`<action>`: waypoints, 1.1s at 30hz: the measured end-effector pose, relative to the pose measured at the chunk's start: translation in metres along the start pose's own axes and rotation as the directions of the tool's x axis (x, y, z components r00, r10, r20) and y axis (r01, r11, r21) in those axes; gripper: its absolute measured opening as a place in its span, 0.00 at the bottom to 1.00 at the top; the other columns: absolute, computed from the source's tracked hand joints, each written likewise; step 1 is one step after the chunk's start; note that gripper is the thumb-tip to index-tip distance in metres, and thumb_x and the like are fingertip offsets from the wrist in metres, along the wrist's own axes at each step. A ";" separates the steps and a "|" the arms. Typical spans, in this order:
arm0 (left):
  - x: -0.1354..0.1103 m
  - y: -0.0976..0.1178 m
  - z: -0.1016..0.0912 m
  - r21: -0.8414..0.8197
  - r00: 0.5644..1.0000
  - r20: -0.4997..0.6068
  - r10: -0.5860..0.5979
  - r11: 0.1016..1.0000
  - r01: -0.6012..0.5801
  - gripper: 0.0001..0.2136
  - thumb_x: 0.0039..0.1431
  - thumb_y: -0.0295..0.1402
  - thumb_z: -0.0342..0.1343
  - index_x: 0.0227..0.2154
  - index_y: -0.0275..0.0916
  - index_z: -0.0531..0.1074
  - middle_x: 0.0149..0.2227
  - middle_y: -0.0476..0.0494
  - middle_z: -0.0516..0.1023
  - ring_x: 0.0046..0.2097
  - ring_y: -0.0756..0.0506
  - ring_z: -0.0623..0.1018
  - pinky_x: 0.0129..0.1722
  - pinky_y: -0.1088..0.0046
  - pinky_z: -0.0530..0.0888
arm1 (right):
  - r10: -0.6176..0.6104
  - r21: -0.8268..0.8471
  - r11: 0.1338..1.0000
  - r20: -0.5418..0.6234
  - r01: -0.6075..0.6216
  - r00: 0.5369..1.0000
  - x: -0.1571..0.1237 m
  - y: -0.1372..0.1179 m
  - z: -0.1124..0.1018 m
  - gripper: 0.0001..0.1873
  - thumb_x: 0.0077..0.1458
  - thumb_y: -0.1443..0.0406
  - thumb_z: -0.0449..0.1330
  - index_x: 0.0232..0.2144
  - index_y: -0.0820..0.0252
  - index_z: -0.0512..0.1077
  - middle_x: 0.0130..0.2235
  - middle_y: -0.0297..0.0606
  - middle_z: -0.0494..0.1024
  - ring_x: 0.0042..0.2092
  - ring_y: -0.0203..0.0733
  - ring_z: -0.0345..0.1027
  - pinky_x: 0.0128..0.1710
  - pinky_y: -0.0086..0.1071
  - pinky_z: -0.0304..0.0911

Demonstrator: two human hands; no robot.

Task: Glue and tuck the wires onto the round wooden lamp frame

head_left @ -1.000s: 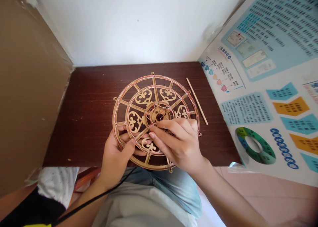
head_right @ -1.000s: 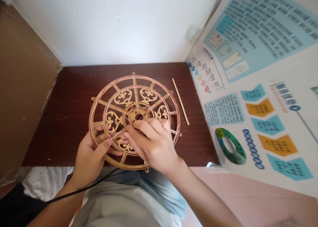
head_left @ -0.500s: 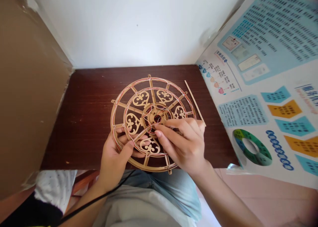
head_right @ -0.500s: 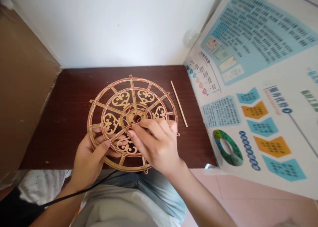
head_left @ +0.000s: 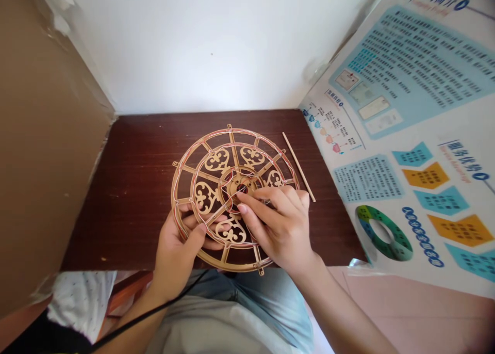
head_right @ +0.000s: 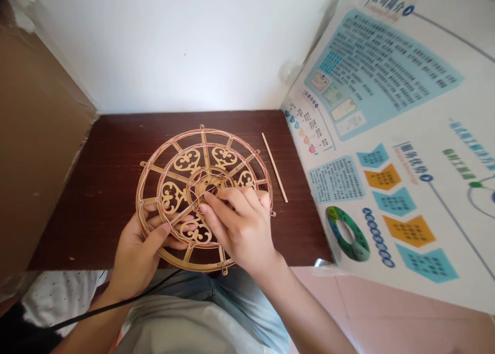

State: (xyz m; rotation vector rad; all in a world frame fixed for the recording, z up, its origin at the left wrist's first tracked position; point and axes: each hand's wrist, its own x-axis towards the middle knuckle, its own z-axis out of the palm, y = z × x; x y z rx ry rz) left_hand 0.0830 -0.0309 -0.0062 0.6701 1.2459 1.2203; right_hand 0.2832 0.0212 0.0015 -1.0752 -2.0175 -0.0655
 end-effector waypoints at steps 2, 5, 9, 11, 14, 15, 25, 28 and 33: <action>0.000 0.001 0.001 -0.001 1.000 0.001 0.006 1.000 -0.006 0.23 0.63 0.41 0.70 0.53 0.40 0.65 0.43 0.38 0.88 0.44 0.33 0.90 0.31 0.64 0.89 | 0.000 0.010 1.000 0.007 0.000 1.000 0.000 0.000 0.000 0.11 0.75 0.63 0.61 0.47 0.59 0.84 0.39 0.37 0.84 0.39 0.43 0.71 0.41 0.43 0.53; 0.000 0.000 0.001 -0.002 1.000 0.000 0.008 1.000 -0.008 0.23 0.63 0.40 0.70 0.52 0.41 0.65 0.44 0.38 0.88 0.45 0.33 0.90 0.32 0.62 0.89 | 0.012 0.009 1.000 0.012 -0.012 1.000 0.000 0.000 0.001 0.10 0.75 0.63 0.62 0.48 0.57 0.84 0.39 0.37 0.84 0.39 0.43 0.72 0.41 0.43 0.53; 0.001 -0.002 0.000 -0.015 1.000 0.001 -0.001 1.000 0.001 0.22 0.64 0.40 0.70 0.52 0.41 0.65 0.44 0.38 0.88 0.45 0.33 0.90 0.33 0.61 0.89 | 0.016 0.015 1.000 -0.003 -0.016 1.000 -0.001 0.000 0.001 0.09 0.75 0.63 0.62 0.46 0.56 0.83 0.38 0.36 0.83 0.39 0.43 0.72 0.42 0.43 0.53; 0.000 -0.001 0.000 -0.010 1.000 0.001 -0.002 1.000 0.002 0.22 0.64 0.39 0.70 0.53 0.40 0.65 0.44 0.37 0.88 0.45 0.33 0.90 0.33 0.62 0.89 | 0.017 0.024 1.000 -0.009 -0.017 1.000 -0.001 0.000 0.001 0.09 0.75 0.64 0.62 0.43 0.56 0.83 0.38 0.36 0.83 0.39 0.42 0.72 0.42 0.42 0.53; 0.000 0.000 0.000 -0.005 1.000 -0.002 0.009 1.000 -0.009 0.22 0.64 0.40 0.70 0.53 0.40 0.65 0.44 0.38 0.88 0.45 0.34 0.90 0.31 0.65 0.89 | 0.022 0.026 0.999 -0.022 -0.021 1.000 -0.001 -0.001 0.000 0.09 0.75 0.65 0.62 0.42 0.56 0.82 0.37 0.36 0.83 0.38 0.42 0.71 0.41 0.42 0.52; 0.000 0.000 0.000 -0.006 1.000 -0.004 0.012 1.000 -0.012 0.23 0.63 0.40 0.70 0.53 0.40 0.65 0.44 0.38 0.88 0.45 0.34 0.90 0.30 0.67 0.88 | 0.020 0.026 0.999 -0.033 -0.020 0.999 -0.001 -0.001 0.000 0.09 0.75 0.65 0.62 0.42 0.56 0.82 0.37 0.35 0.82 0.37 0.42 0.70 0.41 0.42 0.52; 0.000 0.001 0.001 0.002 1.000 -0.006 0.019 1.000 -0.019 0.24 0.63 0.40 0.71 0.53 0.40 0.64 0.44 0.38 0.88 0.45 0.34 0.90 0.30 0.66 0.88 | 0.030 0.027 0.999 -0.007 -0.029 1.000 -0.001 -0.001 0.002 0.10 0.75 0.64 0.61 0.43 0.57 0.83 0.37 0.35 0.83 0.38 0.42 0.71 0.41 0.42 0.52; 0.000 0.000 0.001 0.000 1.000 -0.002 0.017 1.000 -0.017 0.24 0.63 0.40 0.71 0.53 0.41 0.64 0.44 0.38 0.88 0.45 0.34 0.90 0.31 0.66 0.88 | 0.035 0.029 0.999 -0.024 -0.034 0.999 -0.001 -0.001 0.002 0.09 0.75 0.65 0.62 0.45 0.57 0.83 0.37 0.35 0.83 0.38 0.42 0.71 0.41 0.42 0.53; 0.001 -0.001 -0.001 0.001 1.000 -0.006 0.010 1.000 -0.010 0.24 0.62 0.41 0.71 0.52 0.41 0.65 0.44 0.38 0.88 0.45 0.33 0.90 0.31 0.64 0.89 | 0.066 0.029 0.997 -0.033 -0.065 0.997 0.000 -0.002 0.000 0.08 0.74 0.65 0.62 0.44 0.55 0.83 0.37 0.35 0.83 0.38 0.42 0.72 0.41 0.43 0.53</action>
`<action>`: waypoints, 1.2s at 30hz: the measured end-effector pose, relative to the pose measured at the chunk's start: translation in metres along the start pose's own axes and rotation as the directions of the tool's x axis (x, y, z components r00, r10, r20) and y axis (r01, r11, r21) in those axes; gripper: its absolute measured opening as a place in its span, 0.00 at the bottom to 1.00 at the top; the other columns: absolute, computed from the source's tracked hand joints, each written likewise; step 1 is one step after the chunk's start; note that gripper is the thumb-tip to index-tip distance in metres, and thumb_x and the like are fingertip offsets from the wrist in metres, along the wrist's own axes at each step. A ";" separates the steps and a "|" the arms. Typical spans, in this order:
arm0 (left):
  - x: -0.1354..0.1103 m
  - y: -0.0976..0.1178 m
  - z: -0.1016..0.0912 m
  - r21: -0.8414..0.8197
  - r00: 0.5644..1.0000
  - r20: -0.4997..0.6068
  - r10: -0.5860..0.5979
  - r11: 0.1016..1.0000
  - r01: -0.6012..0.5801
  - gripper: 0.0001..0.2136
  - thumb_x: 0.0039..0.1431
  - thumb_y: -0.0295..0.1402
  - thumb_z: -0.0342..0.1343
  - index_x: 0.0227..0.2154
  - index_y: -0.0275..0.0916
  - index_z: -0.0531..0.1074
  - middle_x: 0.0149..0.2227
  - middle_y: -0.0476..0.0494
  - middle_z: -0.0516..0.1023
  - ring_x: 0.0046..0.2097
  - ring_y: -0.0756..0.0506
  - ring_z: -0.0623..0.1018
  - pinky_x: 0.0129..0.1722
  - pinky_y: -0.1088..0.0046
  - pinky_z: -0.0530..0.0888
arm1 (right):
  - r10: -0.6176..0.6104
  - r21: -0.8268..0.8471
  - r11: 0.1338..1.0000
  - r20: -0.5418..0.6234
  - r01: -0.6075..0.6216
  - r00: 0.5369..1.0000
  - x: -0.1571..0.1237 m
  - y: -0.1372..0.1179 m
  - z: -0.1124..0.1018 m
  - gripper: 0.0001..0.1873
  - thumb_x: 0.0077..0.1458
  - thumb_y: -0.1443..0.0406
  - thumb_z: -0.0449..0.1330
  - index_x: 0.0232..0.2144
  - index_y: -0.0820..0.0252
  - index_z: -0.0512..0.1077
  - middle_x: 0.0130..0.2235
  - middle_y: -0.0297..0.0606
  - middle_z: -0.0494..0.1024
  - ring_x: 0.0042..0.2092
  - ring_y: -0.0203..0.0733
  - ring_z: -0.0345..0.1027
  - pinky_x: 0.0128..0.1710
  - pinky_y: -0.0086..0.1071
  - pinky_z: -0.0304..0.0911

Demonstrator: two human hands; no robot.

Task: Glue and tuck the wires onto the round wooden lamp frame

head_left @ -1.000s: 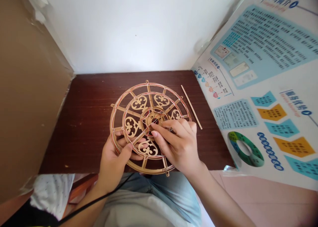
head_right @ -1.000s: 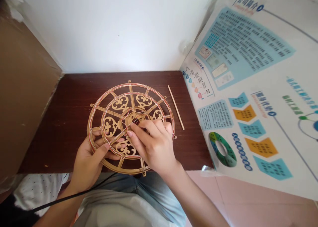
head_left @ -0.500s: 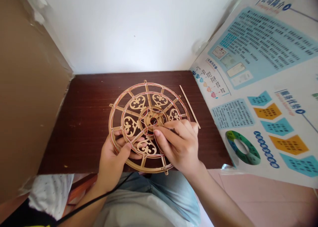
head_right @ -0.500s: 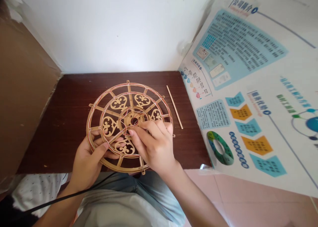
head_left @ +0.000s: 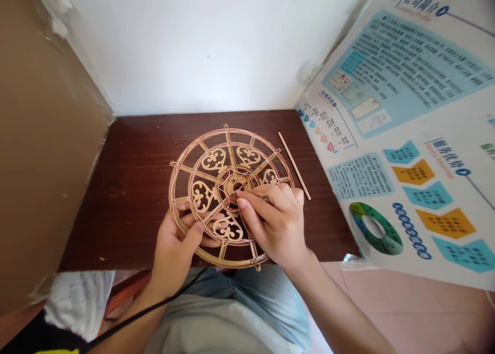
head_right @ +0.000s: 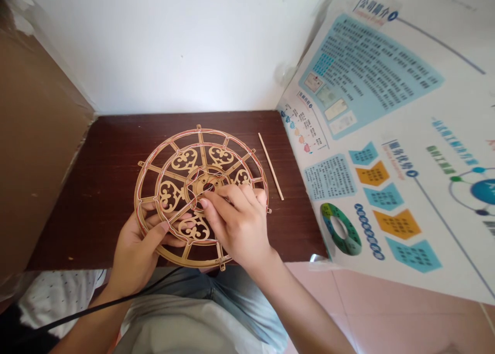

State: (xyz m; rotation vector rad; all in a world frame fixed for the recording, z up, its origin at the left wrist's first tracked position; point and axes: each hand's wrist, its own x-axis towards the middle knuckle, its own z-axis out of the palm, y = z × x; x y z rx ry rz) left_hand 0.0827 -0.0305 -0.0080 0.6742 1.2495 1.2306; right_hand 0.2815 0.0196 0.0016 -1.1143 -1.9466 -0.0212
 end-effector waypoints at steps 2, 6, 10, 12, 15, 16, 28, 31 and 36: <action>0.000 0.000 0.000 -0.005 1.000 -0.007 0.000 1.000 0.000 0.23 0.62 0.40 0.71 0.52 0.40 0.65 0.43 0.38 0.88 0.45 0.33 0.90 0.31 0.65 0.89 | 0.004 -0.006 1.000 -0.039 -0.004 0.999 0.000 0.000 -0.001 0.08 0.73 0.66 0.62 0.44 0.55 0.83 0.37 0.35 0.82 0.37 0.42 0.71 0.41 0.43 0.53; -0.001 0.000 0.000 -0.007 1.000 -0.010 0.007 1.000 -0.007 0.23 0.62 0.40 0.71 0.52 0.40 0.65 0.43 0.39 0.88 0.45 0.34 0.90 0.31 0.67 0.88 | -0.017 0.037 0.999 0.024 0.016 1.000 -0.001 0.001 -0.001 0.09 0.74 0.65 0.62 0.42 0.57 0.83 0.36 0.35 0.83 0.36 0.42 0.69 0.41 0.42 0.53; -0.001 0.001 0.001 -0.010 1.000 -0.024 0.005 1.000 -0.005 0.24 0.61 0.40 0.71 0.52 0.40 0.65 0.42 0.39 0.88 0.45 0.34 0.90 0.30 0.68 0.88 | -0.013 0.042 0.999 0.074 0.010 0.997 -0.002 0.002 0.001 0.10 0.75 0.64 0.61 0.46 0.57 0.83 0.38 0.35 0.84 0.38 0.42 0.71 0.42 0.42 0.53; -0.001 0.000 0.001 -0.014 1.000 -0.029 0.004 1.000 -0.004 0.24 0.61 0.40 0.72 0.51 0.40 0.65 0.41 0.39 0.88 0.44 0.34 0.90 0.30 0.68 0.88 | -0.004 0.024 1.000 0.081 0.002 0.997 -0.002 0.002 0.001 0.09 0.75 0.64 0.61 0.47 0.56 0.83 0.38 0.35 0.84 0.39 0.42 0.71 0.42 0.42 0.53; 0.000 0.000 0.002 -0.015 0.999 -0.031 0.010 1.000 -0.011 0.24 0.61 0.40 0.72 0.51 0.40 0.65 0.41 0.39 0.88 0.43 0.34 0.90 0.29 0.69 0.87 | 0.001 0.028 1.000 0.091 -0.003 0.996 -0.002 0.002 0.001 0.09 0.74 0.65 0.62 0.48 0.56 0.83 0.39 0.35 0.85 0.39 0.42 0.72 0.41 0.42 0.53; 0.001 -0.001 0.002 -0.014 0.999 -0.031 0.011 1.000 -0.012 0.24 0.61 0.40 0.72 0.51 0.40 0.65 0.41 0.39 0.89 0.43 0.34 0.90 0.29 0.69 0.87 | -0.002 0.035 0.999 0.086 -0.001 0.996 -0.002 0.002 0.000 0.09 0.74 0.65 0.62 0.48 0.56 0.83 0.39 0.35 0.85 0.38 0.42 0.72 0.41 0.42 0.53; -0.001 0.000 0.001 -0.009 0.999 -0.030 0.009 1.000 -0.009 0.25 0.60 0.40 0.72 0.52 0.39 0.65 0.42 0.38 0.88 0.44 0.33 0.90 0.30 0.67 0.88 | 0.009 0.063 0.998 0.041 -0.011 0.999 -0.001 0.000 -0.001 0.13 0.77 0.62 0.58 0.44 0.58 0.83 0.37 0.36 0.83 0.38 0.42 0.71 0.42 0.42 0.52; 0.000 0.000 0.001 -0.013 0.999 -0.030 0.013 1.000 -0.014 0.24 0.61 0.40 0.72 0.51 0.40 0.66 0.42 0.39 0.88 0.45 0.34 0.90 0.29 0.71 0.87 | 0.004 0.069 0.998 0.058 -0.008 0.998 -0.001 0.000 -0.001 0.12 0.76 0.63 0.59 0.44 0.58 0.84 0.37 0.36 0.83 0.38 0.42 0.71 0.41 0.42 0.52; -0.001 -0.001 0.001 -0.021 0.999 -0.021 0.029 0.999 -0.029 0.24 0.61 0.40 0.72 0.51 0.41 0.65 0.42 0.41 0.88 0.45 0.35 0.90 0.29 0.73 0.86 | -0.014 0.076 0.997 0.036 0.011 0.999 -0.002 0.000 -0.001 0.14 0.77 0.63 0.58 0.44 0.58 0.84 0.36 0.36 0.83 0.37 0.41 0.70 0.41 0.42 0.52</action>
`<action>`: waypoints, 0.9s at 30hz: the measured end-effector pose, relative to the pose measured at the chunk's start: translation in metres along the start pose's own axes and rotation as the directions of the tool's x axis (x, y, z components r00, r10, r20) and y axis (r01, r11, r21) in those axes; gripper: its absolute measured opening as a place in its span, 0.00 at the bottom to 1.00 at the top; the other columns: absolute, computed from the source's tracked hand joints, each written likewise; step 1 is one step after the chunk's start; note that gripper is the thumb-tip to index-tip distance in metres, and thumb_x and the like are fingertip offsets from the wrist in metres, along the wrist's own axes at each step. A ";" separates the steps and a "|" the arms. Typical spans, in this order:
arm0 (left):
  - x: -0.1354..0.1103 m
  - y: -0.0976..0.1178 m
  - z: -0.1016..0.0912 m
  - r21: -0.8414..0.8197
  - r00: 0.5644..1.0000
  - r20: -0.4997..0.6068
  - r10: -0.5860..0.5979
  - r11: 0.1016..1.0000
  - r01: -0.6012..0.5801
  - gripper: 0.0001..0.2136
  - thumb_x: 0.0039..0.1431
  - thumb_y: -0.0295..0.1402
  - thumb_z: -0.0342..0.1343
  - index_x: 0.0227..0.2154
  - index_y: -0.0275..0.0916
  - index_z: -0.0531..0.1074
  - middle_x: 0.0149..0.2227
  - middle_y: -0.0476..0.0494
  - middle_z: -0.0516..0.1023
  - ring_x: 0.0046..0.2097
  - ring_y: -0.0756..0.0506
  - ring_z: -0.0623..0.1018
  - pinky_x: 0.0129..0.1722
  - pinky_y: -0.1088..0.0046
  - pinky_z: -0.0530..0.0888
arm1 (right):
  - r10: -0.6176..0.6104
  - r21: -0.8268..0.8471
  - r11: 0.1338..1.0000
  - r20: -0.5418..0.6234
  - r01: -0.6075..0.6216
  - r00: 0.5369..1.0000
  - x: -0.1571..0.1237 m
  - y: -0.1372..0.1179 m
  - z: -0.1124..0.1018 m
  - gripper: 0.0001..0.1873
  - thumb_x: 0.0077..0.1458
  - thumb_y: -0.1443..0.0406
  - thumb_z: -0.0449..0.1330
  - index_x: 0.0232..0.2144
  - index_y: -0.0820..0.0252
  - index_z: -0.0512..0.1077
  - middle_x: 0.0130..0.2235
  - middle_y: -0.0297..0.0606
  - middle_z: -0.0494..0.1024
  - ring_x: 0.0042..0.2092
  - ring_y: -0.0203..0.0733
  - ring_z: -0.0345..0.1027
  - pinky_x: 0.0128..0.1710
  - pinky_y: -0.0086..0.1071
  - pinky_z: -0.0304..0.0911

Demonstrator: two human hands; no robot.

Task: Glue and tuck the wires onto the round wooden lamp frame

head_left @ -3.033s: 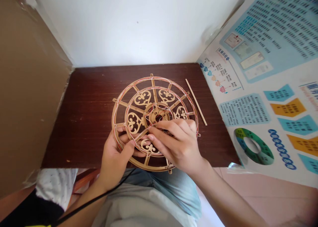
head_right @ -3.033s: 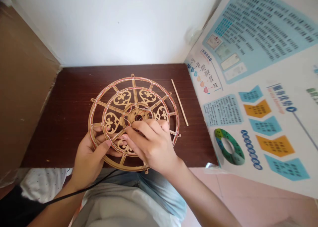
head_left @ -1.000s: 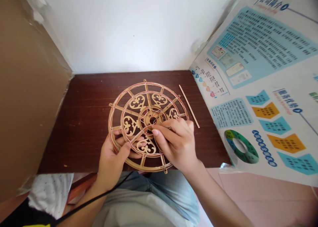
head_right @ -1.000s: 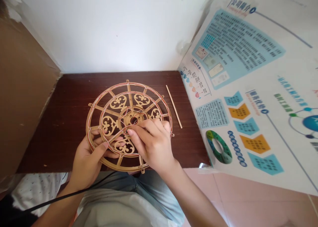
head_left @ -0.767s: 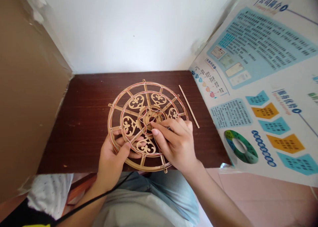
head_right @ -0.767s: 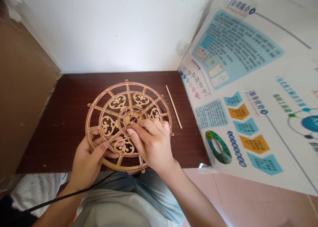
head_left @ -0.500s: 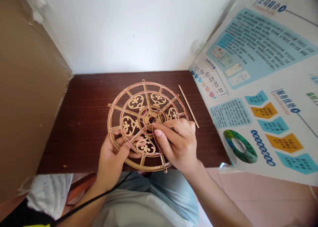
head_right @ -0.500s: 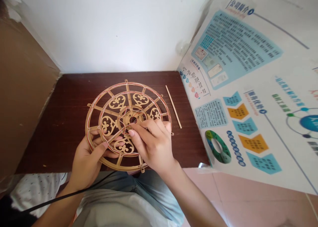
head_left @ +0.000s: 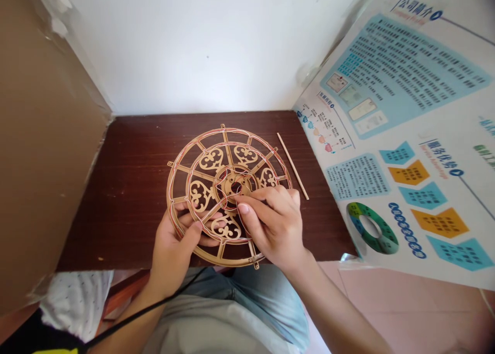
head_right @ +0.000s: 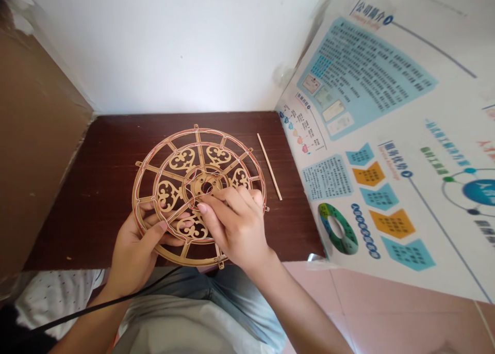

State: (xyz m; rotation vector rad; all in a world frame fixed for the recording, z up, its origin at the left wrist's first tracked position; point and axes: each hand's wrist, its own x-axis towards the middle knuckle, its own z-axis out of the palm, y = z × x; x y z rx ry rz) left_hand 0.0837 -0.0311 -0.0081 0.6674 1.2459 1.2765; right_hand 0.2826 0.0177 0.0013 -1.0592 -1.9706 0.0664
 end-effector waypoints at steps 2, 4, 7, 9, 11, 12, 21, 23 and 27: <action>0.000 0.000 0.000 0.002 1.000 0.000 -0.008 1.000 0.008 0.25 0.61 0.40 0.72 0.52 0.40 0.65 0.42 0.41 0.88 0.45 0.35 0.90 0.29 0.72 0.87 | -0.001 0.002 1.000 0.007 0.001 1.000 0.000 0.000 0.000 0.16 0.78 0.62 0.57 0.43 0.59 0.84 0.36 0.36 0.82 0.36 0.41 0.69 0.41 0.42 0.52; 0.000 -0.001 -0.001 0.005 1.000 -0.010 -0.012 1.000 0.012 0.25 0.60 0.40 0.73 0.52 0.40 0.65 0.42 0.40 0.88 0.45 0.34 0.90 0.29 0.71 0.87 | 0.006 0.012 1.000 0.031 -0.006 1.000 0.000 0.000 0.001 0.16 0.78 0.62 0.57 0.43 0.59 0.84 0.36 0.36 0.82 0.37 0.41 0.69 0.41 0.41 0.53; 0.001 -0.002 -0.001 0.006 1.000 -0.017 -0.007 1.000 0.007 0.26 0.60 0.40 0.73 0.52 0.40 0.65 0.41 0.40 0.88 0.45 0.34 0.90 0.28 0.71 0.87 | 0.016 0.011 1.000 0.039 -0.017 0.999 0.001 -0.001 0.002 0.16 0.78 0.61 0.56 0.44 0.59 0.84 0.37 0.37 0.83 0.38 0.42 0.70 0.42 0.42 0.53; 0.002 -0.002 0.000 0.007 1.000 -0.010 -0.004 1.000 0.005 0.25 0.60 0.40 0.73 0.52 0.40 0.65 0.41 0.40 0.88 0.45 0.34 0.90 0.28 0.72 0.87 | 0.019 0.006 1.000 0.034 -0.019 0.999 0.001 -0.001 0.002 0.16 0.78 0.61 0.56 0.45 0.59 0.84 0.37 0.37 0.83 0.38 0.42 0.70 0.42 0.42 0.53; 0.001 -0.001 0.000 0.008 1.000 -0.004 -0.001 1.000 0.001 0.25 0.60 0.40 0.72 0.52 0.40 0.65 0.41 0.40 0.88 0.45 0.34 0.90 0.28 0.72 0.87 | 0.019 0.002 1.000 0.028 -0.019 0.999 0.001 -0.001 0.002 0.16 0.78 0.62 0.57 0.46 0.60 0.84 0.37 0.37 0.83 0.38 0.42 0.70 0.42 0.42 0.53; 0.001 -0.001 0.000 0.008 1.000 -0.003 0.001 1.000 -0.001 0.25 0.60 0.40 0.72 0.52 0.40 0.65 0.41 0.40 0.88 0.44 0.34 0.90 0.28 0.71 0.87 | 0.018 0.003 1.000 0.027 -0.019 0.999 0.001 -0.001 0.002 0.16 0.78 0.62 0.57 0.46 0.60 0.84 0.37 0.37 0.83 0.38 0.42 0.70 0.42 0.42 0.53; 0.001 -0.003 -0.001 0.005 1.000 0.006 0.008 1.000 -0.008 0.25 0.61 0.41 0.72 0.52 0.39 0.65 0.42 0.40 0.88 0.44 0.34 0.90 0.29 0.71 0.87 | 0.022 -0.011 1.000 0.011 -0.022 1.000 0.000 0.000 0.004 0.11 0.76 0.63 0.59 0.45 0.58 0.83 0.38 0.37 0.83 0.39 0.43 0.72 0.42 0.42 0.54; 0.001 -0.003 -0.002 0.005 1.000 0.003 0.007 1.000 -0.007 0.25 0.61 0.40 0.72 0.52 0.39 0.65 0.42 0.39 0.88 0.44 0.34 0.90 0.29 0.71 0.87 | 0.011 -0.020 1.000 -0.005 -0.011 1.000 0.000 0.000 0.004 0.11 0.76 0.63 0.60 0.43 0.58 0.83 0.37 0.37 0.83 0.38 0.43 0.71 0.41 0.42 0.53; 0.001 -0.003 -0.002 0.005 1.000 0.006 -0.002 1.000 0.001 0.25 0.61 0.40 0.72 0.52 0.40 0.65 0.42 0.39 0.88 0.45 0.34 0.90 0.30 0.67 0.88 | 0.002 -0.014 1.000 0.027 -0.001 1.000 0.001 0.000 0.004 0.12 0.76 0.63 0.60 0.43 0.58 0.83 0.37 0.36 0.83 0.37 0.42 0.69 0.41 0.42 0.53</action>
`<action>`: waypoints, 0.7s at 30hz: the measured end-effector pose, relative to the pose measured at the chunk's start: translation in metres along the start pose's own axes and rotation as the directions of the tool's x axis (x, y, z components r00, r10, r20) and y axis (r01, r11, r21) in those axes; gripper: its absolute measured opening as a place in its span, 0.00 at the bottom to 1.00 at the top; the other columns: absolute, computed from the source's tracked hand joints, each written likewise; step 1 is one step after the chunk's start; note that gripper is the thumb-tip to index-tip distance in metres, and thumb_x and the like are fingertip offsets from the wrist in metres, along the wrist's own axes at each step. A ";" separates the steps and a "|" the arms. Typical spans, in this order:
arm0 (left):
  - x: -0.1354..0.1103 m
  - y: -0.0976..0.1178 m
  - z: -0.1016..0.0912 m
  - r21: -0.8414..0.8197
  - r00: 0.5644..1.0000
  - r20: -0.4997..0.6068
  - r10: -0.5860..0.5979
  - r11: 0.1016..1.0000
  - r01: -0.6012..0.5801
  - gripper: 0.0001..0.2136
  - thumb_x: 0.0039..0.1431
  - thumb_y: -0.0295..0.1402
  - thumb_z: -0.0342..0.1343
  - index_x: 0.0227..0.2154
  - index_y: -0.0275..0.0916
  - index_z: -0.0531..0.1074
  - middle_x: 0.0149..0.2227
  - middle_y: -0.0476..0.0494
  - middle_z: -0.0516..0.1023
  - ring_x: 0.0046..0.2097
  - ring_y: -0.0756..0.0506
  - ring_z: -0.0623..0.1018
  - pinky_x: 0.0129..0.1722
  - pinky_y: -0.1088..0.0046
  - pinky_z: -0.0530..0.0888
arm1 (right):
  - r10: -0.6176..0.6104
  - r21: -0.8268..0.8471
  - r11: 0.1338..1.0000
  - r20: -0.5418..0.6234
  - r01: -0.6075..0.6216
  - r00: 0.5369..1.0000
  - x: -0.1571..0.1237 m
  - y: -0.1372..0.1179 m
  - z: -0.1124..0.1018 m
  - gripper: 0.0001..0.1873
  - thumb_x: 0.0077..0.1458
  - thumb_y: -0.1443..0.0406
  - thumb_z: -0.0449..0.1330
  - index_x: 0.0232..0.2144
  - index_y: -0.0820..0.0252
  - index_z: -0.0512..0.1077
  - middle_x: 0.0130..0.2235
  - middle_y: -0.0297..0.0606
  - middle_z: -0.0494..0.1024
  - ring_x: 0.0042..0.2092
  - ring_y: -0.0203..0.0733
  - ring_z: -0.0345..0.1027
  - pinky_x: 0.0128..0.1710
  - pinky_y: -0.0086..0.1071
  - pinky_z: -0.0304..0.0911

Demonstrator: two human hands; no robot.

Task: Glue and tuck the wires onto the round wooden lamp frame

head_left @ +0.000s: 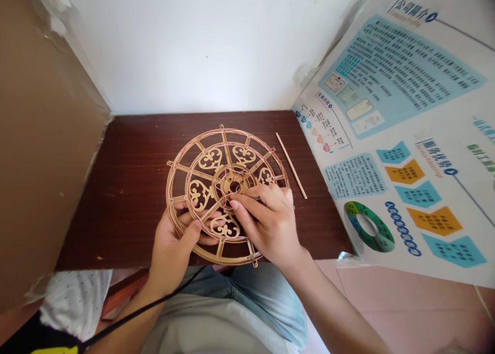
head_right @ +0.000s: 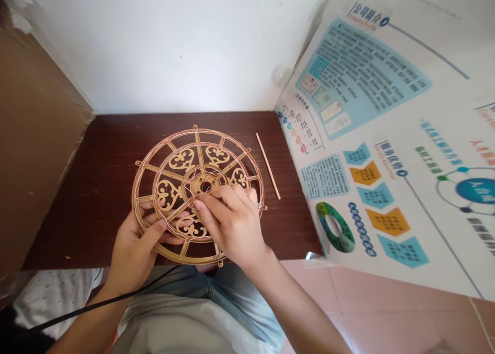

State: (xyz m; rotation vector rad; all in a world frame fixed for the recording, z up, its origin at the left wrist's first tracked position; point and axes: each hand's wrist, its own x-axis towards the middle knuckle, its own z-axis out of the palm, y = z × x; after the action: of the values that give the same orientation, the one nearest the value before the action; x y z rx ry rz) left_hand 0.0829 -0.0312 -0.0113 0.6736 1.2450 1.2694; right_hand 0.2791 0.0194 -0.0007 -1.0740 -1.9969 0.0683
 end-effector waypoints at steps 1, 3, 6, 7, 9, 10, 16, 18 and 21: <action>0.000 0.000 0.000 0.002 1.000 0.001 -0.001 1.000 0.001 0.25 0.61 0.40 0.72 0.52 0.40 0.65 0.42 0.39 0.88 0.45 0.34 0.90 0.30 0.67 0.88 | 0.001 0.001 1.000 0.005 -0.001 1.000 0.000 0.000 0.000 0.12 0.76 0.63 0.60 0.43 0.59 0.83 0.37 0.36 0.83 0.37 0.42 0.69 0.41 0.42 0.53; 0.000 0.000 0.000 0.005 1.000 -0.001 -0.004 1.000 0.004 0.25 0.61 0.41 0.72 0.52 0.40 0.65 0.42 0.39 0.88 0.45 0.33 0.90 0.31 0.66 0.89 | 0.000 0.005 1.000 0.007 0.000 1.000 0.000 0.000 0.000 0.12 0.76 0.64 0.60 0.43 0.59 0.83 0.37 0.37 0.83 0.38 0.42 0.69 0.41 0.42 0.52; 0.000 0.001 0.000 0.005 1.000 -0.010 -0.012 1.000 0.012 0.25 0.60 0.41 0.72 0.52 0.40 0.65 0.42 0.39 0.88 0.45 0.33 0.90 0.31 0.64 0.89 | -0.006 0.009 1.000 0.006 0.006 1.000 0.000 0.000 -0.001 0.11 0.75 0.65 0.61 0.44 0.60 0.84 0.37 0.37 0.83 0.38 0.42 0.68 0.41 0.42 0.52; 0.000 0.001 0.001 0.003 1.000 -0.013 -0.016 1.000 0.016 0.25 0.60 0.41 0.72 0.52 0.40 0.65 0.42 0.39 0.88 0.45 0.33 0.90 0.31 0.64 0.89 | -0.010 0.009 1.000 0.005 0.010 1.000 -0.001 0.000 -0.001 0.10 0.75 0.65 0.61 0.45 0.60 0.84 0.37 0.37 0.83 0.37 0.42 0.68 0.41 0.42 0.52; 0.000 0.002 0.001 -0.003 1.000 -0.019 -0.019 1.000 0.019 0.26 0.59 0.41 0.72 0.52 0.41 0.64 0.42 0.40 0.88 0.45 0.33 0.90 0.31 0.65 0.89 | -0.021 0.009 1.000 0.005 0.021 1.000 -0.001 0.000 -0.001 0.10 0.75 0.66 0.61 0.45 0.60 0.83 0.37 0.37 0.83 0.37 0.42 0.68 0.41 0.42 0.53; 0.000 0.002 0.002 -0.005 1.000 -0.022 -0.020 1.000 0.020 0.26 0.59 0.41 0.72 0.51 0.41 0.64 0.41 0.40 0.88 0.45 0.32 0.90 0.30 0.65 0.88 | -0.025 0.009 1.000 0.006 0.025 1.000 -0.001 0.000 -0.001 0.10 0.75 0.66 0.61 0.45 0.61 0.83 0.37 0.37 0.83 0.37 0.42 0.68 0.41 0.42 0.53; 0.001 0.002 0.002 -0.002 1.000 -0.024 -0.011 1.000 0.011 0.25 0.59 0.40 0.73 0.51 0.40 0.64 0.40 0.41 0.88 0.45 0.34 0.90 0.28 0.71 0.87 | -0.021 0.005 1.000 0.002 0.021 1.000 -0.002 0.001 0.000 0.10 0.75 0.66 0.61 0.47 0.61 0.83 0.38 0.37 0.84 0.37 0.42 0.68 0.41 0.42 0.54; 0.001 0.002 0.002 0.003 1.000 -0.023 -0.009 1.000 0.009 0.25 0.60 0.40 0.72 0.51 0.40 0.65 0.41 0.41 0.88 0.45 0.34 0.90 0.28 0.72 0.86 | -0.014 0.009 1.000 0.004 0.014 1.000 -0.002 0.001 0.000 0.10 0.75 0.66 0.61 0.48 0.61 0.83 0.38 0.37 0.84 0.37 0.42 0.68 0.41 0.42 0.54; 0.001 0.002 0.002 0.006 1.000 -0.021 -0.007 1.000 0.007 0.25 0.60 0.40 0.72 0.52 0.40 0.65 0.41 0.40 0.88 0.46 0.34 0.90 0.28 0.72 0.86 | -0.001 0.010 1.000 0.020 0.001 1.000 -0.002 0.001 0.001 0.11 0.76 0.65 0.60 0.49 0.61 0.83 0.39 0.37 0.84 0.39 0.43 0.69 0.41 0.42 0.54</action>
State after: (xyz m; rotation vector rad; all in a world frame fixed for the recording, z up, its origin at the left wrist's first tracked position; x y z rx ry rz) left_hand 0.0840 -0.0299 -0.0096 0.6614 1.2675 1.2703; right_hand 0.2798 0.0188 -0.0030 -1.0700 -2.0133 0.0890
